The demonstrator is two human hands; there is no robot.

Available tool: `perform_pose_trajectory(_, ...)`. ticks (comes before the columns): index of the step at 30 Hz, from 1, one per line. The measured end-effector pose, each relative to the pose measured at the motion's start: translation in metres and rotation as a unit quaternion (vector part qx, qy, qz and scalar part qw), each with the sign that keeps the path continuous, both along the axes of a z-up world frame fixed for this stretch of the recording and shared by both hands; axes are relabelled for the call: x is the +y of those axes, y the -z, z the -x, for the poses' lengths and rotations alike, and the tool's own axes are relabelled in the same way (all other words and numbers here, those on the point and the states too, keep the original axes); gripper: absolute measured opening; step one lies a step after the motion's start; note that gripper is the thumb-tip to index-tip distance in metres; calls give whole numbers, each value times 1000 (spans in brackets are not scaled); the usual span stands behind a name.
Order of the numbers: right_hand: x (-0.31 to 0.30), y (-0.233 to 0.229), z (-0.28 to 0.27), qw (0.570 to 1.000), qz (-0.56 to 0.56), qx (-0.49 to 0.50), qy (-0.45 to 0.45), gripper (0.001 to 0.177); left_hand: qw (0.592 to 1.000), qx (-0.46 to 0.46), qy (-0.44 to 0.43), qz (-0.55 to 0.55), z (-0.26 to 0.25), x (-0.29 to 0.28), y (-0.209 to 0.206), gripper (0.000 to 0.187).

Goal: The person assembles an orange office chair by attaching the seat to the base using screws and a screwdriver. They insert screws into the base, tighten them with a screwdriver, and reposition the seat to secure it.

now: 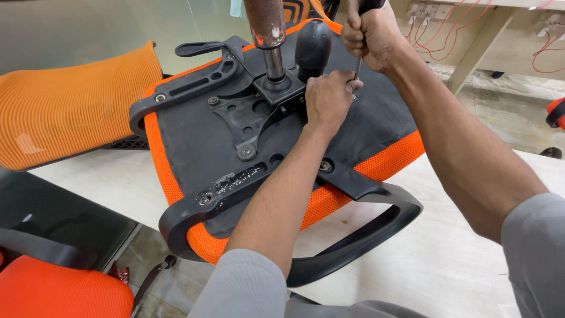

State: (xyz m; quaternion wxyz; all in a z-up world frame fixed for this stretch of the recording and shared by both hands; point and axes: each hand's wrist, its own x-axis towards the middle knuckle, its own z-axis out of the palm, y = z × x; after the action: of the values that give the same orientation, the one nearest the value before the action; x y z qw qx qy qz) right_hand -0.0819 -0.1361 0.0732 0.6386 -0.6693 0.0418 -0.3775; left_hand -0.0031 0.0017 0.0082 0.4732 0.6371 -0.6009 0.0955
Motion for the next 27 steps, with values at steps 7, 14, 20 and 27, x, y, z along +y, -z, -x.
perform_pose_trajectory(7,-4,5,-7,996,-24,-5,85,22,1000,2,3,-13,0,0,-1,19)
perform_pose_trajectory(14,-13,4,-7,999,-36,-25,29,22,1000,8,-12,-6,0,-1,-1,20)
perform_pose_trajectory(20,-5,3,-5,999,-36,-4,31,24,999,9,-7,-38,0,-1,-3,24)
perform_pose_trajectory(27,9,-3,-7,999,-13,0,48,24,1000,7,-11,-19,1,0,-1,21)
